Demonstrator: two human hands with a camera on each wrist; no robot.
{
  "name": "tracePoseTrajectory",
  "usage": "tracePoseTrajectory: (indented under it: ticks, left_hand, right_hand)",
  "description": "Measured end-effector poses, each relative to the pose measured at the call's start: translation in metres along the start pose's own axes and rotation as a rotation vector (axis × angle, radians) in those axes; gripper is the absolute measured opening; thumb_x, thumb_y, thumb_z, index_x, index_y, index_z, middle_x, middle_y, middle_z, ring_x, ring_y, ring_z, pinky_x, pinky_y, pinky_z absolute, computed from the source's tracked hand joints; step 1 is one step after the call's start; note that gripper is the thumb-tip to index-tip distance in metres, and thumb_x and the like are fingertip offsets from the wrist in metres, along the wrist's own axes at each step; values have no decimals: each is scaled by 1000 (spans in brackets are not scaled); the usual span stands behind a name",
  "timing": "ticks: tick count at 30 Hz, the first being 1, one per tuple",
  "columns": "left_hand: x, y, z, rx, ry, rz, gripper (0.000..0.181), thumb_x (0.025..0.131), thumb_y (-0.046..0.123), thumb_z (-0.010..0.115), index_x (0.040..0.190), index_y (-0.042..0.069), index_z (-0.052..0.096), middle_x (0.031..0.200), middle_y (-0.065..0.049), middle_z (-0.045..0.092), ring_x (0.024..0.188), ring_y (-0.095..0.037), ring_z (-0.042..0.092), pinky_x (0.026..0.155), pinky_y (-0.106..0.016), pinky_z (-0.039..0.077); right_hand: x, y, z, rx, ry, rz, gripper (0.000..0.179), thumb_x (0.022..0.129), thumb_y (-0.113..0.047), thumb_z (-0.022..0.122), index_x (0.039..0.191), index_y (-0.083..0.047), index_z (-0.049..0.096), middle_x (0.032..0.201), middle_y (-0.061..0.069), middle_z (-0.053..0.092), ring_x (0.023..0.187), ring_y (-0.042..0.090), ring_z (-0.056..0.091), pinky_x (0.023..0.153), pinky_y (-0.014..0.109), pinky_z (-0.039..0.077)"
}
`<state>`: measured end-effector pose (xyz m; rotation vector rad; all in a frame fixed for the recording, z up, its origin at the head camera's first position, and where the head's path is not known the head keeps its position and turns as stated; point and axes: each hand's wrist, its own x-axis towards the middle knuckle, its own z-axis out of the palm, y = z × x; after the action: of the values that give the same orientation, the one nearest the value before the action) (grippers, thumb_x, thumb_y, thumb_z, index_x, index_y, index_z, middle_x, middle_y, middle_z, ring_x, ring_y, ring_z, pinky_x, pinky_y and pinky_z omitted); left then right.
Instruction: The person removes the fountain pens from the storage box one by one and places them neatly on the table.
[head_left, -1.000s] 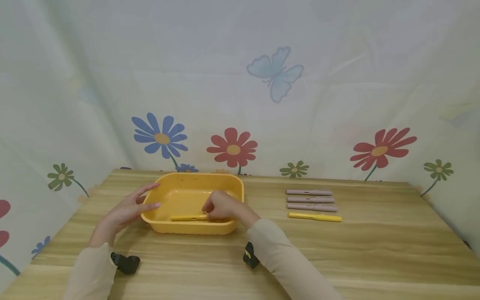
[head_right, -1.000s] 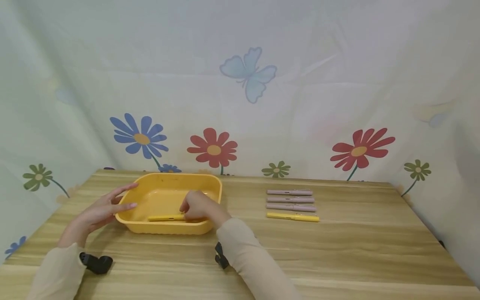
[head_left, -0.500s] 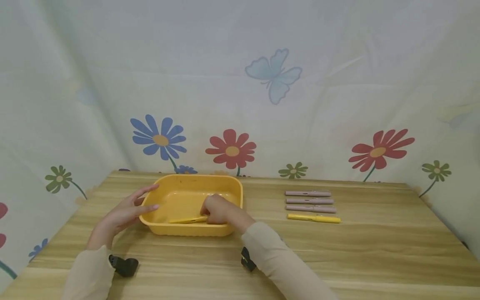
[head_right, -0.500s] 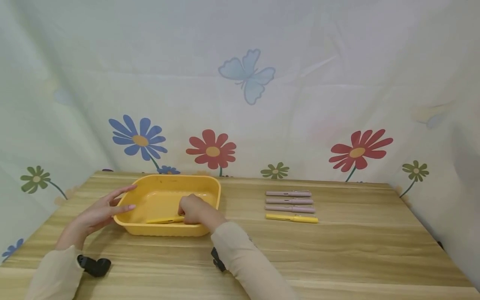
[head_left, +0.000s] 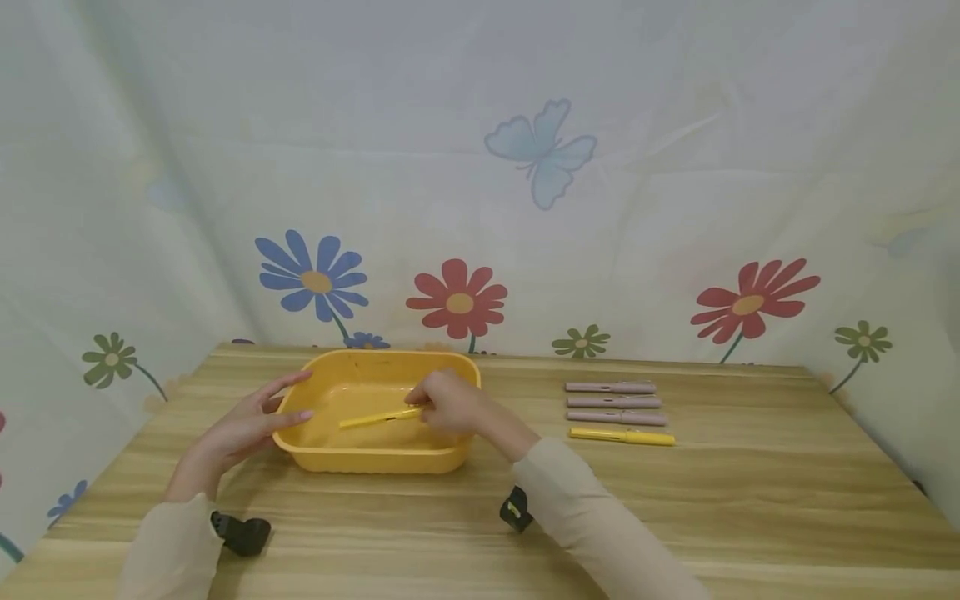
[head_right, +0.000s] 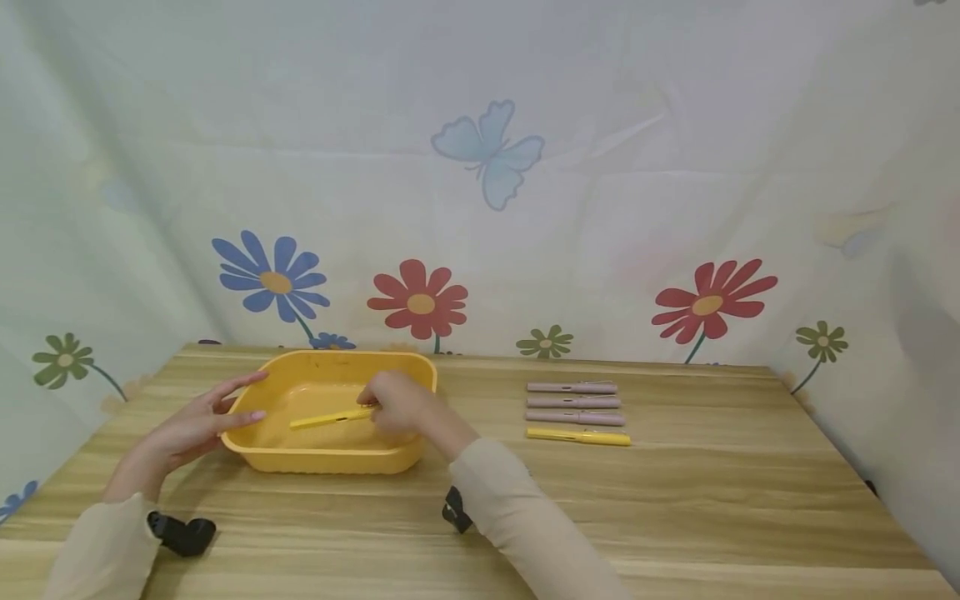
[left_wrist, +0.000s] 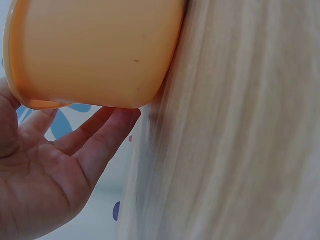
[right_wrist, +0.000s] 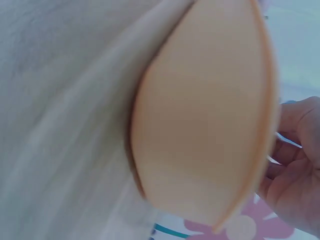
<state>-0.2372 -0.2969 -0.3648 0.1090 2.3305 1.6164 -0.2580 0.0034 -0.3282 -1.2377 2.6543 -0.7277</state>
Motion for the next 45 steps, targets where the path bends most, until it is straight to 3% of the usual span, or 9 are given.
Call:
tracePoseTrajectory:
  ticks: [2,5,11,17,28,32,45]
  left_hand:
    - [0,0,-1,6,1,-4,81,86,24,63,147,14,11,148,-29,0,124,-47,30,86,-43,49]
    - [1,0,-2,4,1,-3,80,86,23,63,147,13,11,147,-30,0,122,-46,34,85,-42,49]
    - [2,-1,-2,-1,-12,0,81,86,22,63,147,13,10,146,-31,1,118,-41,41,84,-42,50]
    - [3,-1,1,5,-9,4,81,87,21,62,147,13,9,146,-31,1,122,-44,36,85,-42,49]
    - [2,-2,1,1,-5,-5,80,86,21,63,147,12,11,147,-30,1,121,-45,36,84,-41,50]
    - [2,-1,0,17,-2,-2,80,87,22,62,147,13,10,147,-29,0,124,-48,30,86,-43,49]
    - [3,-1,0,37,6,-8,80,86,24,63,147,14,11,149,-26,-1,127,-49,23,86,-43,48]
  right_hand:
    - [-5,-1,-7,-3,28,6,27,82,6,58,106,1,67,102,9,68,91,12,62,78,15,47]
    - [-12,-2,-17,7,62,1,27,83,3,60,109,2,65,105,11,67,100,18,61,82,22,50]
    - [-25,5,-34,-40,146,-63,24,81,1,64,105,3,67,99,11,69,93,19,64,79,24,51]
    - [-47,14,-51,-14,230,-112,24,78,0,67,102,3,68,94,12,69,84,19,65,70,19,52]
    - [-88,41,-68,109,290,-38,24,77,4,67,101,3,68,92,12,69,78,18,64,67,22,53]
    - [-104,53,-74,137,318,11,24,78,3,67,102,3,68,93,11,68,80,19,64,67,23,53]
    - [-152,82,-76,201,316,149,23,79,3,65,102,7,66,99,17,67,82,21,65,68,24,53]
